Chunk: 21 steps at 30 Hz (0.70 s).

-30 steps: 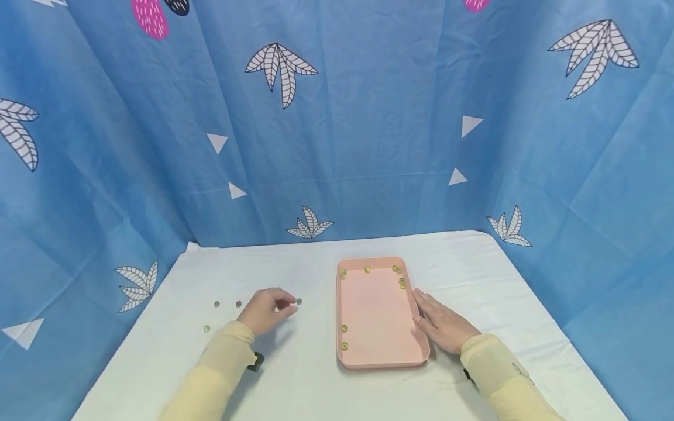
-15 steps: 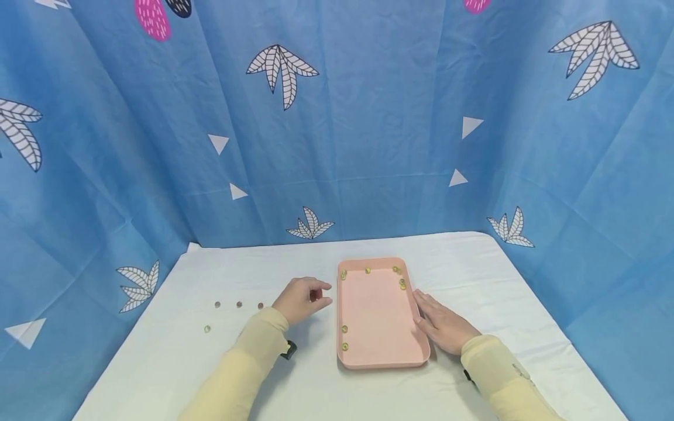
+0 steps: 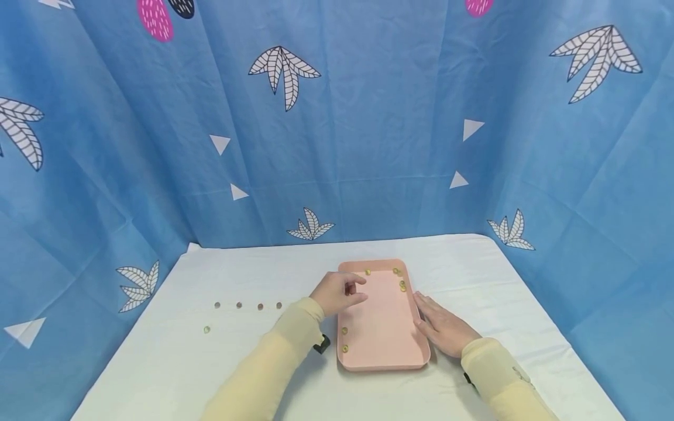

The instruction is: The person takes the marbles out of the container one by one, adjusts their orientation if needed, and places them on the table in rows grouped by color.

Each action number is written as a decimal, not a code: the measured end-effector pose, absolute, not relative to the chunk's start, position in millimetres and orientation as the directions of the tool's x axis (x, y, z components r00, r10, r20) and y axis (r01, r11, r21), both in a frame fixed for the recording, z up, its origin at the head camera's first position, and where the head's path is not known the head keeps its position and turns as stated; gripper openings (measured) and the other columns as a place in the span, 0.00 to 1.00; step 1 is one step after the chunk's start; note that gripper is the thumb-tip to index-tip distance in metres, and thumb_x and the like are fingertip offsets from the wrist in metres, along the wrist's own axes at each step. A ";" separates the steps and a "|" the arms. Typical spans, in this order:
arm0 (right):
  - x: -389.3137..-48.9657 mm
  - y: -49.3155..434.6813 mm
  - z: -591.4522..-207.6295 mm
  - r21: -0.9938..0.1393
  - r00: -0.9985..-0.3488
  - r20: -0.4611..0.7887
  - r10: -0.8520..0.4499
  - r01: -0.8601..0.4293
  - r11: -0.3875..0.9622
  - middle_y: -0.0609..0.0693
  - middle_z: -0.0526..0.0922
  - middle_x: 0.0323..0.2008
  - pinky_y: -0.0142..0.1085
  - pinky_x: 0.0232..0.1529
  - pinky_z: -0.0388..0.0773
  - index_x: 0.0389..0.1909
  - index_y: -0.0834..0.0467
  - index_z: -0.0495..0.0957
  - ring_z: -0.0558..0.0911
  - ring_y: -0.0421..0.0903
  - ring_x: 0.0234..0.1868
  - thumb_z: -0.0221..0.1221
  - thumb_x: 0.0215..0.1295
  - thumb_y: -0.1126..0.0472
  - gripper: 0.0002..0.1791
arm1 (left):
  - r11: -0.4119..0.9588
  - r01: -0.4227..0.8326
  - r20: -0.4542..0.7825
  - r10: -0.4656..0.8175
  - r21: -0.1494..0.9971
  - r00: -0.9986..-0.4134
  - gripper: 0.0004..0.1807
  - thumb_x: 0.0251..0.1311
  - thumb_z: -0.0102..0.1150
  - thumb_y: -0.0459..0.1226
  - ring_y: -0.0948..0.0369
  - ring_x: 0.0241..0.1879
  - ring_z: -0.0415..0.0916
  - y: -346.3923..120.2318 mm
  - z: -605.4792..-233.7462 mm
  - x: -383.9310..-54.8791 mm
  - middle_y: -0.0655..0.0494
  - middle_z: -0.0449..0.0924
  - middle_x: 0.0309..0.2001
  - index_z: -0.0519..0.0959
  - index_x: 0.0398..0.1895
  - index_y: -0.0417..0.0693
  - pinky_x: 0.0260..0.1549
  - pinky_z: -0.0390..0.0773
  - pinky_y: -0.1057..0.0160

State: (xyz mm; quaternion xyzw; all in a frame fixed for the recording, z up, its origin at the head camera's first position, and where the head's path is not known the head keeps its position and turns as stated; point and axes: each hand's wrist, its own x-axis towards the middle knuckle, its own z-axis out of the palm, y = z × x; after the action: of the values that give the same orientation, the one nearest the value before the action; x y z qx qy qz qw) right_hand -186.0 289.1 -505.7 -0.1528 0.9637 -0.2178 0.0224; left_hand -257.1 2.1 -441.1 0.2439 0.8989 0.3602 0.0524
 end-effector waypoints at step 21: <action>-187.6 288.7 -507.9 -0.428 -0.954 0.011 -0.301 -0.276 0.860 0.55 0.54 0.74 0.59 0.66 0.56 0.75 0.55 0.50 0.57 0.60 0.71 0.42 0.75 0.42 0.35 | 0.699 0.339 -0.067 0.484 0.630 -0.873 0.19 0.59 0.66 0.46 0.69 0.33 0.73 77.9 -466.2 -290.1 0.65 0.77 0.36 0.81 0.53 0.53 0.33 0.76 0.67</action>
State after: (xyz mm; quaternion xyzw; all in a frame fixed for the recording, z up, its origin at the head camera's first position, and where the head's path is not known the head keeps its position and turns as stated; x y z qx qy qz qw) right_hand -187.6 288.7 -507.9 -0.1498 0.9640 -0.2177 0.0282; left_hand -290.1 77.9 -466.2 0.2248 0.9145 0.3162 0.1146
